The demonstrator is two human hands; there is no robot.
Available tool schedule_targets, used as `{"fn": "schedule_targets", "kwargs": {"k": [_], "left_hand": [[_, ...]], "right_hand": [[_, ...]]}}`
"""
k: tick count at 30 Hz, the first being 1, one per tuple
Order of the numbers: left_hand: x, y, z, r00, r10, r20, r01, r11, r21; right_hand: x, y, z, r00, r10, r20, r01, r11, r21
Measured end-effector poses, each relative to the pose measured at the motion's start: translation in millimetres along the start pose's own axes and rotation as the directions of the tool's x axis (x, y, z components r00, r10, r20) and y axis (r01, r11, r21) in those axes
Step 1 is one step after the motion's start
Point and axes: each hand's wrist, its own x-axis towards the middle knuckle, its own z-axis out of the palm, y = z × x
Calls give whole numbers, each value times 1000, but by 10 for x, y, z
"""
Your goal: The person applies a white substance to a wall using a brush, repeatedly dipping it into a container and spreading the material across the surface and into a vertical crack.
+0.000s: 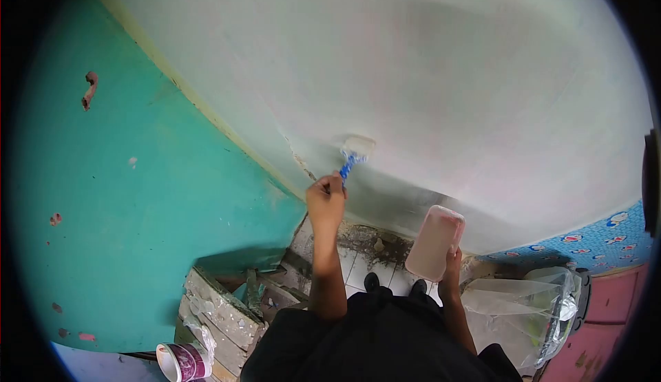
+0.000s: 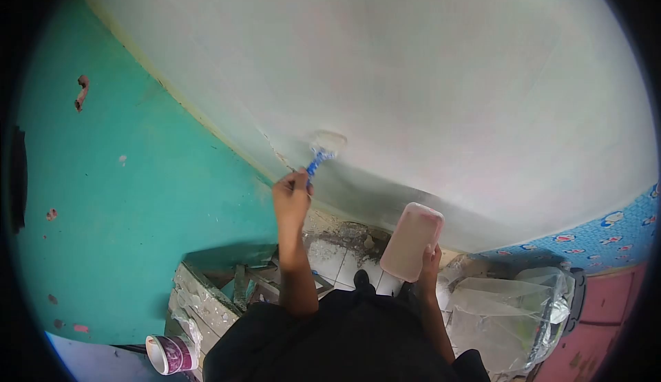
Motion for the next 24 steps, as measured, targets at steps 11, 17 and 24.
{"fn": "schedule_targets", "kwargs": {"k": [11, 17, 24], "left_hand": [[4, -249, 207, 990, 114, -85, -132, 958, -254], [-306, -2215, 554, 1000, 3, 3, -2, 997, -80], [-597, -3161, 585, 987, -129, -92, 150, 945, 290]], "right_hand": [[69, 160, -171, 999, 22, 39, -21, 999, -27], [53, 94, -297, 999, 34, 36, -34, 999, -6], [77, -56, -373, 1000, 7, 18, -7, 1000, 1]]}}
